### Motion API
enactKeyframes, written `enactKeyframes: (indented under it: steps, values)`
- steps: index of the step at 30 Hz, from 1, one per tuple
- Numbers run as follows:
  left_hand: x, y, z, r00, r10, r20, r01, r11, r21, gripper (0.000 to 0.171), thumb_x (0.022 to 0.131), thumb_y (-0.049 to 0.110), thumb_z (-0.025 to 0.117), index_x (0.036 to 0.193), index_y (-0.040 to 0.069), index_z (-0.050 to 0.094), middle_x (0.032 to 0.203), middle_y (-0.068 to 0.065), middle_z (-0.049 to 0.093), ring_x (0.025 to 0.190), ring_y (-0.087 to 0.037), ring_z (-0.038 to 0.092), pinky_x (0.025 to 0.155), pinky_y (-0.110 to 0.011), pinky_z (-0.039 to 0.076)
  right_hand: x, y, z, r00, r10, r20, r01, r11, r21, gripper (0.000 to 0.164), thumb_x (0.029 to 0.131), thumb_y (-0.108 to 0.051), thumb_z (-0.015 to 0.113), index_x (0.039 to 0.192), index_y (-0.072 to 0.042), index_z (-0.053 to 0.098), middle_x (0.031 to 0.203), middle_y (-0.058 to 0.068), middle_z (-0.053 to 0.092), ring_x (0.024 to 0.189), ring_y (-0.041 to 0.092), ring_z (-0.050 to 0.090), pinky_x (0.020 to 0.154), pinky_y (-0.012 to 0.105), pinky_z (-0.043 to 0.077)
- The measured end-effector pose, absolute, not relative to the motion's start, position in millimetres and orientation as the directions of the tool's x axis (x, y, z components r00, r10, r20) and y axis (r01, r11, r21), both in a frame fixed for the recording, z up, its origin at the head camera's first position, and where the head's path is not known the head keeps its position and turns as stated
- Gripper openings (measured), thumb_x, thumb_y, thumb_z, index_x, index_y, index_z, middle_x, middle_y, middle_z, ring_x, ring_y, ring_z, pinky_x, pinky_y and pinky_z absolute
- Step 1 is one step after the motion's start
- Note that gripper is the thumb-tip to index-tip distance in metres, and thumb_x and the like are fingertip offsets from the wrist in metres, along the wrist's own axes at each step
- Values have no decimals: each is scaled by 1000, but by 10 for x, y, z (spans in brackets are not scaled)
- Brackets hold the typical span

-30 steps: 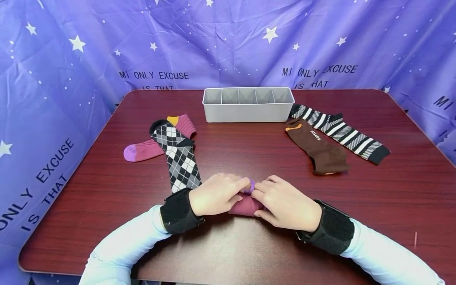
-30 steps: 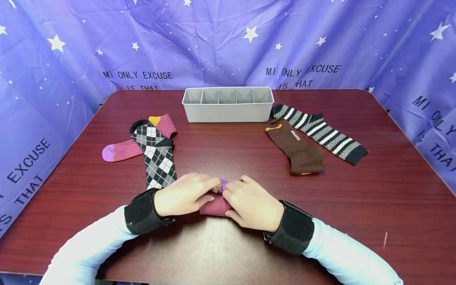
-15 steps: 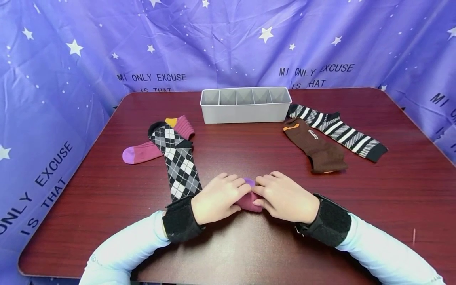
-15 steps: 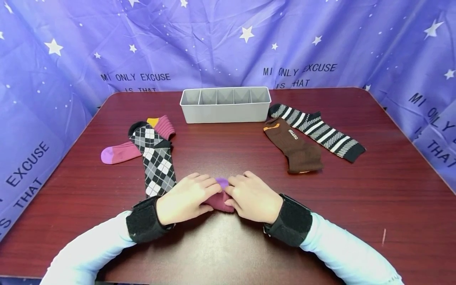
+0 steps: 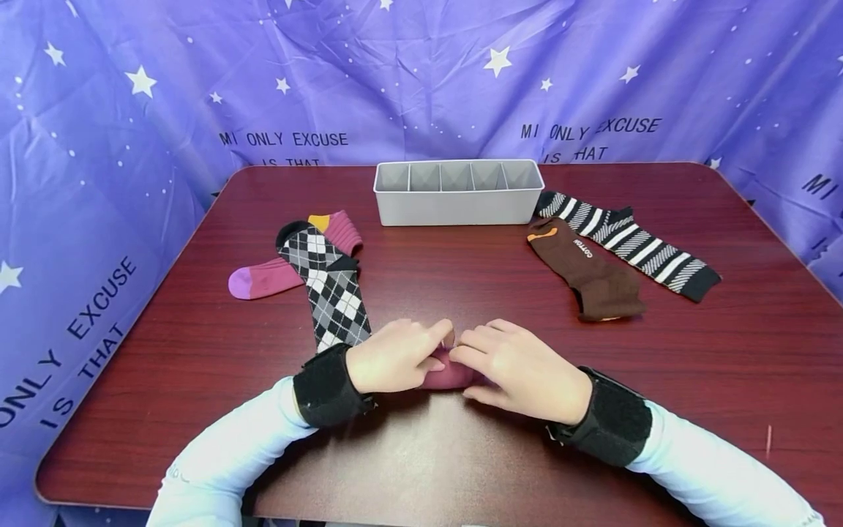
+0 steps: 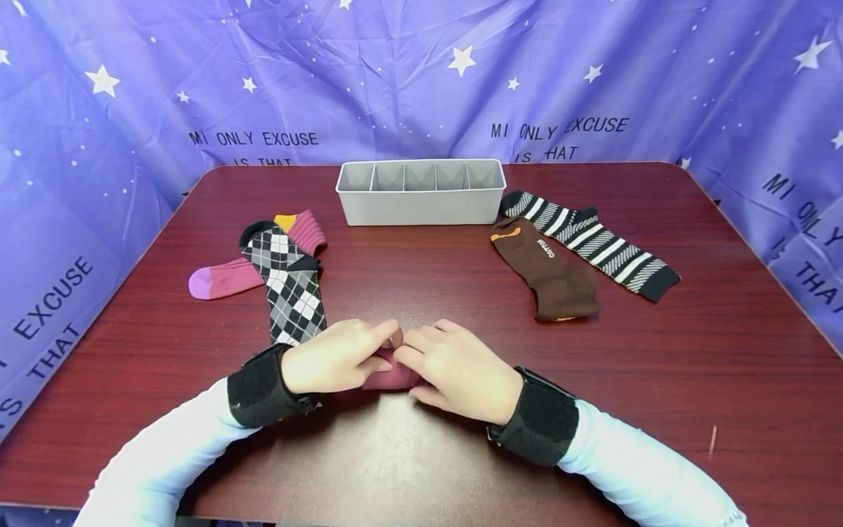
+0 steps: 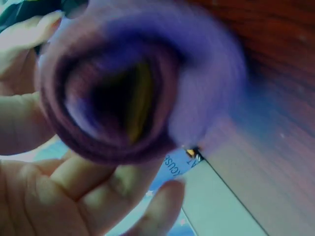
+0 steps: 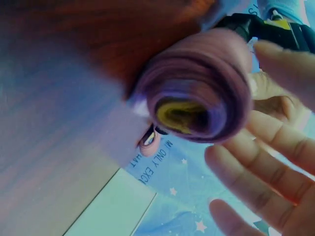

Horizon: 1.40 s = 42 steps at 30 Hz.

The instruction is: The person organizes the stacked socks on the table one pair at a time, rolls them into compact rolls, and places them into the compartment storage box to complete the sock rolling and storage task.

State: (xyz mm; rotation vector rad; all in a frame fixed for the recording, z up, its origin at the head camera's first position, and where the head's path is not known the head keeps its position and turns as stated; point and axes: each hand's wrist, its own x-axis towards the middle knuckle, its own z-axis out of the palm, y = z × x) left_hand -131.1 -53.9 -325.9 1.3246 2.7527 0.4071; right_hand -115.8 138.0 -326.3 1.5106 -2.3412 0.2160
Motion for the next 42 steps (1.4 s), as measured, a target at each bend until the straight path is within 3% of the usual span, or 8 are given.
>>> enactKeyframes:
  steps: [5, 8, 17, 23, 31, 35, 42]
  values:
    - [-1301, -550, -3208, -646, 756, -105, 670, 628, 395, 13, 81, 24, 56, 86, 18, 46, 70, 8, 55, 64, -5, 54, 57, -22, 41, -1154, 1361, -3272, -338, -881, 332, -923, 379, 68, 43, 59, -34, 70, 94, -13, 56, 89, -5, 56, 79, 11, 50, 75, 27, 38]
    - [-1291, -557, -3189, -647, 758, -84, 679, 623, 389, 12, 80, 26, 57, 84, 19, 48, 74, 9, 56, 67, -4, 53, 59, -23, 41, -1155, 1354, -3272, -330, -881, 340, -926, 371, 62, 38, 60, -28, 70, 91, -13, 56, 87, -6, 55, 77, 12, 49, 74, 27, 38]
    - [-1203, -562, -3166, -634, 712, 302, 763, 640, 92, 18, 68, 24, 67, 80, 17, 55, 75, 7, 55, 68, -9, 54, 58, -25, 43, -1178, 1344, -3287, -353, -866, 353, -914, 399, 66, 25, 67, -20, 65, 88, -10, 57, 78, -5, 53, 74, 11, 49, 73, 28, 38]
    - [-1053, -519, -3148, -629, 689, 360, 721, 690, -61, 13, 72, 25, 64, 79, 16, 59, 72, 6, 57, 63, -11, 56, 55, -25, 43, -1186, 1323, -3308, -382, -853, 355, -897, 434, 78, 21, 71, -16, 61, 89, -8, 57, 76, -4, 50, 73, 12, 49, 73, 29, 38]
    - [-952, -474, -3173, -631, 695, 345, 662, 714, -228, 7, 67, 22, 65, 73, 18, 62, 69, 6, 59, 62, -11, 57, 53, -23, 44, -1208, 1320, -3311, -416, -855, 311, -881, 463, 94, 21, 74, -17, 58, 92, -6, 57, 81, -1, 53, 78, 14, 50, 76, 31, 39]
    - [-1023, -474, -3203, -637, 709, 302, 685, 700, -201, 13, 67, 18, 64, 80, 15, 63, 74, 5, 61, 67, -12, 58, 58, -24, 45, -1210, 1333, -3289, -432, -836, 337, -878, 476, 55, 24, 73, -16, 60, 95, -7, 58, 86, 0, 53, 78, 13, 49, 73, 28, 41]
    - [-1214, -506, -3215, -677, 725, 131, 727, 686, -38, 30, 62, 26, 67, 90, 16, 62, 83, 5, 59, 76, -12, 56, 64, -29, 45, -1128, 1330, -3247, -435, -799, 415, -885, 465, -31, 28, 66, -16, 67, 91, -9, 57, 89, -1, 50, 78, 10, 48, 68, 25, 44]
